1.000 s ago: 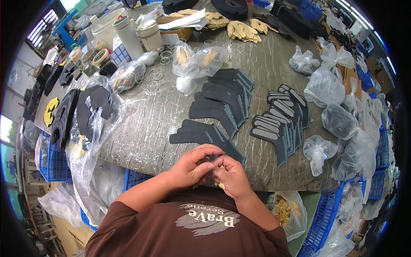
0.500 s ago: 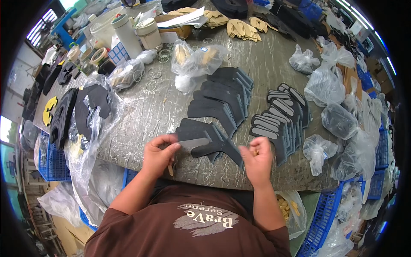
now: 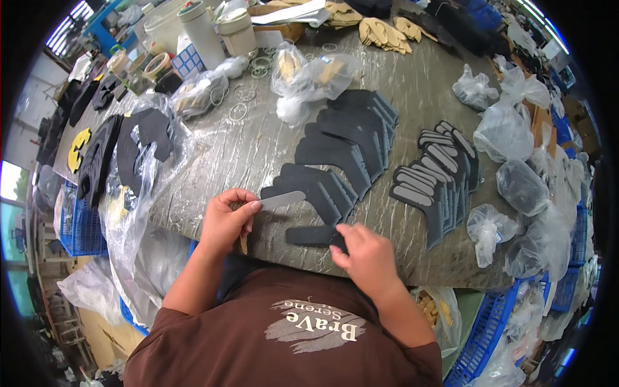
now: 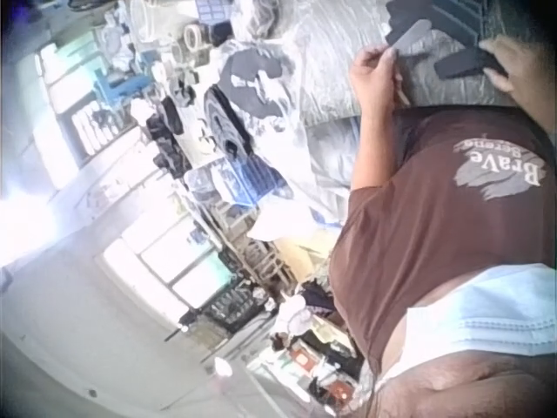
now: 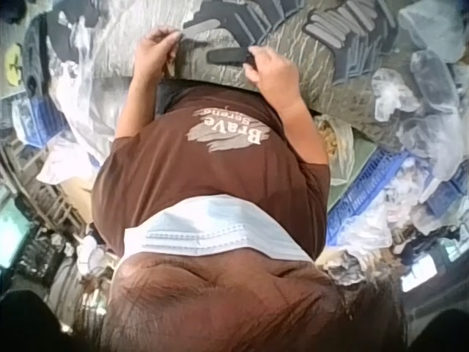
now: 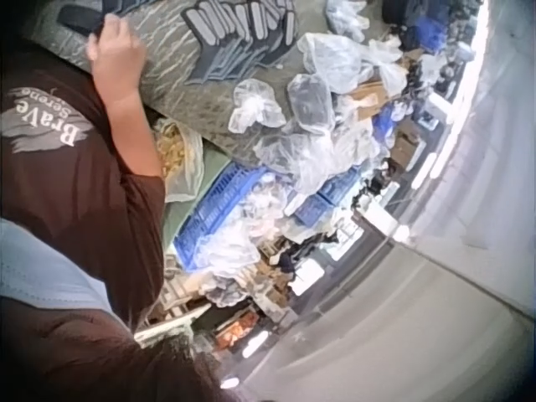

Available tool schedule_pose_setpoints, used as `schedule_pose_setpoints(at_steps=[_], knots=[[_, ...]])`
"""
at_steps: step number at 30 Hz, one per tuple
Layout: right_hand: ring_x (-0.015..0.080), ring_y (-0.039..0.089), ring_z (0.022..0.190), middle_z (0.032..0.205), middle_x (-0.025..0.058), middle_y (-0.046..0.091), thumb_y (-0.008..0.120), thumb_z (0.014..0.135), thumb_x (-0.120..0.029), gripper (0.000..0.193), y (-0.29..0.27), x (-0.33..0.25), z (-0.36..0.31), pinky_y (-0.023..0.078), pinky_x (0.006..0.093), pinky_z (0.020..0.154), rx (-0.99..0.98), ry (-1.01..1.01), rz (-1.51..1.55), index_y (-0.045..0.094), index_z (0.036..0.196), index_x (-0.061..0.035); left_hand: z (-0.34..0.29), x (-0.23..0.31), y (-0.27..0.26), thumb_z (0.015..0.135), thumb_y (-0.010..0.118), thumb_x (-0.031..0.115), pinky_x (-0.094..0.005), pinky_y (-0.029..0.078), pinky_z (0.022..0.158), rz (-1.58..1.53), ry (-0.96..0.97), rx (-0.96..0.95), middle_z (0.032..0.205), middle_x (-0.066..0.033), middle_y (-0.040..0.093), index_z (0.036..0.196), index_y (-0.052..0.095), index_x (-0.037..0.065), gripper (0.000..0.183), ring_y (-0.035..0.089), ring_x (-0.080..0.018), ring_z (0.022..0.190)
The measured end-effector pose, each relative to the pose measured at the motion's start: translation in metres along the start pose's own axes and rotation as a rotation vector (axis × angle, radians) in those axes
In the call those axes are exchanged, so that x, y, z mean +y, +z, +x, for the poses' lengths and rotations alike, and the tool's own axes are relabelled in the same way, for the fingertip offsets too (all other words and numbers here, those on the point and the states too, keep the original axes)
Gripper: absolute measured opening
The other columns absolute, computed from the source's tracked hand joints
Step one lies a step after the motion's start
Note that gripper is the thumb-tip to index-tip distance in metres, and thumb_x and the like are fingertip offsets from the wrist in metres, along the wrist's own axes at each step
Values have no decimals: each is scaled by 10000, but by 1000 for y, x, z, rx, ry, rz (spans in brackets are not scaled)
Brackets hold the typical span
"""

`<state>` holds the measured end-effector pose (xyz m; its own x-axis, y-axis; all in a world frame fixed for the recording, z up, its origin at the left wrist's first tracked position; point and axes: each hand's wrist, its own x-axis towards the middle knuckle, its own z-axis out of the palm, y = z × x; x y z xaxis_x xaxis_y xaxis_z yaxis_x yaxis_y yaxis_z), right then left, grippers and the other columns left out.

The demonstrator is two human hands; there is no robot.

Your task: Sort and arrange precut shoe upper components on a production table.

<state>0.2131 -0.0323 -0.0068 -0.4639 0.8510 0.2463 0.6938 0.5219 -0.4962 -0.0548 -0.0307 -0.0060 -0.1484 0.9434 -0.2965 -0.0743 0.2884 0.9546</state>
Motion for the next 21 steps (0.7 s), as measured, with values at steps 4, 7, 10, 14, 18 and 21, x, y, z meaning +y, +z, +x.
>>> schedule_pose_setpoints(at_steps=[4,7,10,14,18,21], knots=[[248,579,590,783,64,558,720,701,-147,324,19,-7,-14,471,355,523,-2,1,57,612,997,-72,-5,6,9,815,665,59,-189,358,378,181,-65,-83,577,1,551,812,605,24,69,484,-51,434],[229,568,575,760,55,541,702,704,-97,236,22,-2,-16,457,350,501,49,-63,67,637,929,-67,-10,2,12,814,666,63,-191,353,382,228,-164,-136,554,4,540,795,613,23,69,480,-52,429],[218,560,562,756,46,534,696,703,-72,143,24,-8,-24,445,345,481,83,-127,68,654,840,-68,-25,-1,15,811,673,74,-204,373,400,298,-203,-161,552,9,548,794,626,22,72,494,-52,438],[223,554,547,769,44,541,724,684,-68,137,28,-3,-18,437,347,475,117,-128,81,668,809,-70,-18,-3,24,807,676,69,-205,374,405,399,-159,-172,554,8,555,792,635,15,70,502,-51,443],[223,567,561,800,46,549,722,689,-71,134,25,-6,-18,442,347,479,107,-124,70,667,812,-68,-19,-1,27,797,690,91,-211,381,408,494,-162,-189,558,3,562,803,643,5,98,507,-55,443],[220,581,579,843,45,576,717,694,-73,130,26,-7,-19,456,344,497,107,-120,67,663,812,-59,-20,0,30,794,696,104,-215,390,412,517,-152,-181,561,0,567,804,648,7,108,513,-58,445]])
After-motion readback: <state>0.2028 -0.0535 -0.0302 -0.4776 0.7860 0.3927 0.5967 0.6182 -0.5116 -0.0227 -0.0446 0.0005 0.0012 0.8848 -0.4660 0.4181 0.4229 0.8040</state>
